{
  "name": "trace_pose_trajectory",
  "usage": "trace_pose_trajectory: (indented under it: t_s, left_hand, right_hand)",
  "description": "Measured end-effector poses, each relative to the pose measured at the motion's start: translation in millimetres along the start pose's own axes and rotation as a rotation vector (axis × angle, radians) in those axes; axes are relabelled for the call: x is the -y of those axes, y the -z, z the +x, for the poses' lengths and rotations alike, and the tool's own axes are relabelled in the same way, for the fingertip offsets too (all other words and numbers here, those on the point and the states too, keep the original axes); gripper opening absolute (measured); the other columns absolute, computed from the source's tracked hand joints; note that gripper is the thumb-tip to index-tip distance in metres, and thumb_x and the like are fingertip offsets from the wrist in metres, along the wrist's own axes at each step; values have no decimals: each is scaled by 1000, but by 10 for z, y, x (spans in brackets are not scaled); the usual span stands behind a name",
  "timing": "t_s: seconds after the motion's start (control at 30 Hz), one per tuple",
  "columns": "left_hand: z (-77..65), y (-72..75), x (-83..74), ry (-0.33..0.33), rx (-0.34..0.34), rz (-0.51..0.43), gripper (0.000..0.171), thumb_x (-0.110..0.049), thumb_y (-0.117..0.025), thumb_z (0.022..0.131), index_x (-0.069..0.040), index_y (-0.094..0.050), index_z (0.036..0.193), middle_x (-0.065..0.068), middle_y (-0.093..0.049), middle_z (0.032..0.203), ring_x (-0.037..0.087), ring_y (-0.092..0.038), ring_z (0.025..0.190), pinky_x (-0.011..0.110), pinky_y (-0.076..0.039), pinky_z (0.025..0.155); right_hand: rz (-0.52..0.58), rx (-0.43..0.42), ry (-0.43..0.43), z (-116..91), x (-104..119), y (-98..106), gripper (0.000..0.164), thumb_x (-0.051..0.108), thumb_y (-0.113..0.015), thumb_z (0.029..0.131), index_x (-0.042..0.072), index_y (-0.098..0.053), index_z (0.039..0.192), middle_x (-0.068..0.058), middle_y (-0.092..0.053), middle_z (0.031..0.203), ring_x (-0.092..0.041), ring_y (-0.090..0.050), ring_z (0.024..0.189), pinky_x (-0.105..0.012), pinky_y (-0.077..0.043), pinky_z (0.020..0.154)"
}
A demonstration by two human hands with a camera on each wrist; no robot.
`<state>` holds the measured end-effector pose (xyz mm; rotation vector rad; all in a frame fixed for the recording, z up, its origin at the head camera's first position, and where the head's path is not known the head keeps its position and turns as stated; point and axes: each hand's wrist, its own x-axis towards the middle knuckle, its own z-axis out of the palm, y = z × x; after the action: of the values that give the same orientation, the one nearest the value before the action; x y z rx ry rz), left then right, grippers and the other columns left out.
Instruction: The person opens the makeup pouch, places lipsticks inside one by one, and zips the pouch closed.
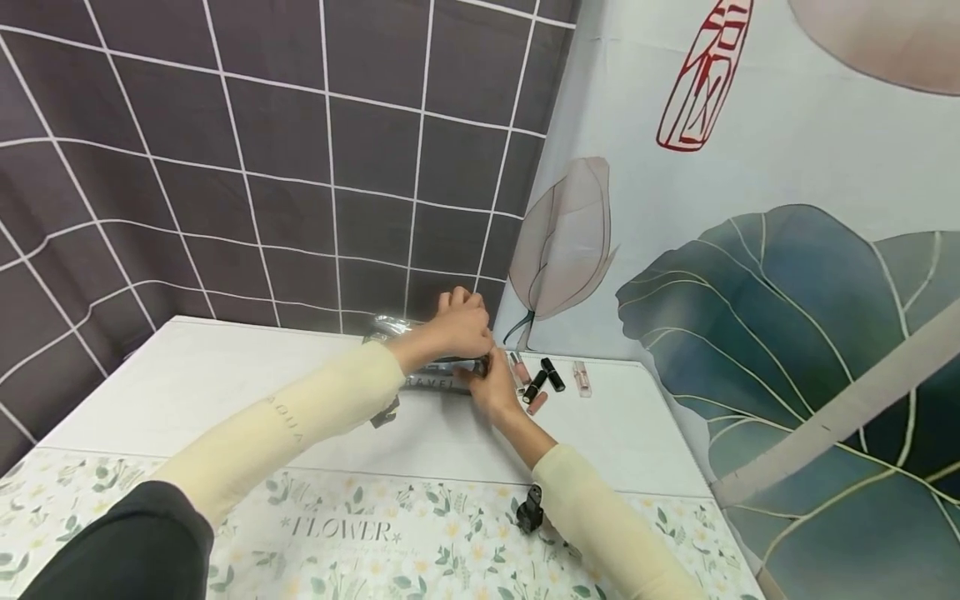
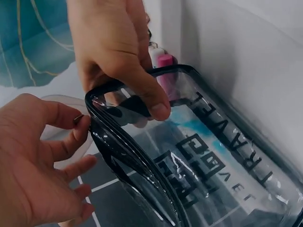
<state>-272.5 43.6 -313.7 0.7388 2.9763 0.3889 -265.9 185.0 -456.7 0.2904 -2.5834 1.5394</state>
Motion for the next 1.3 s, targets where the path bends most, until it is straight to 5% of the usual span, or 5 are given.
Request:
trace_pose_trajectory:
  t_s: [0.27,0.57,0.87,1.1,1.3]
  left_hand:
    - [-43,10,-88,-47,-54,130,27,-24,-63,107,-18,-65,80,8,-60,123,31,-37,125,47,-26,109]
    - [16,-39,-154,-83,-23,216,29,-26,-60,112,-18,-75,88,6,-60,125,29,-37,126,47,-25,113]
    - [34,-157,-186,-114,-16,293,30,-29,-57,115,-19,-82,102,7,-62,138,30,-37,135,48,-25,119]
    - [51,-188,-204,-128,-6,353,31,-30,-56,115,-20,-84,104,8,-61,147,32,-36,142,53,-22,128]
    - [17,-198,-197,-143,-29,362,25,-30,-62,111,-20,-84,101,6,-62,144,31,-38,142,53,-24,129]
  right_hand:
    - [54,10,19,-68,86,73,46,29,-86,101,15,-64,139,-10,-69,134,-25,-62,119,-41,-52,100]
    - [29,16,-145,-103,290,109,61,22,-85,102,12,-57,155,-17,-61,161,-39,-56,152,-61,-47,124]
    - [-36,7,-250,-85,261,124,58,33,-85,101,15,-62,152,-13,-62,162,-41,-50,153,-86,19,123]
    - [-24,6,-223,-106,318,145,58,28,-83,102,11,-62,153,-17,-64,157,-43,-54,144,-83,2,129]
    - [-90,62,-84,-45,51,133,58,38,-90,97,12,-70,146,-11,-72,149,-34,-65,135,-63,-44,120]
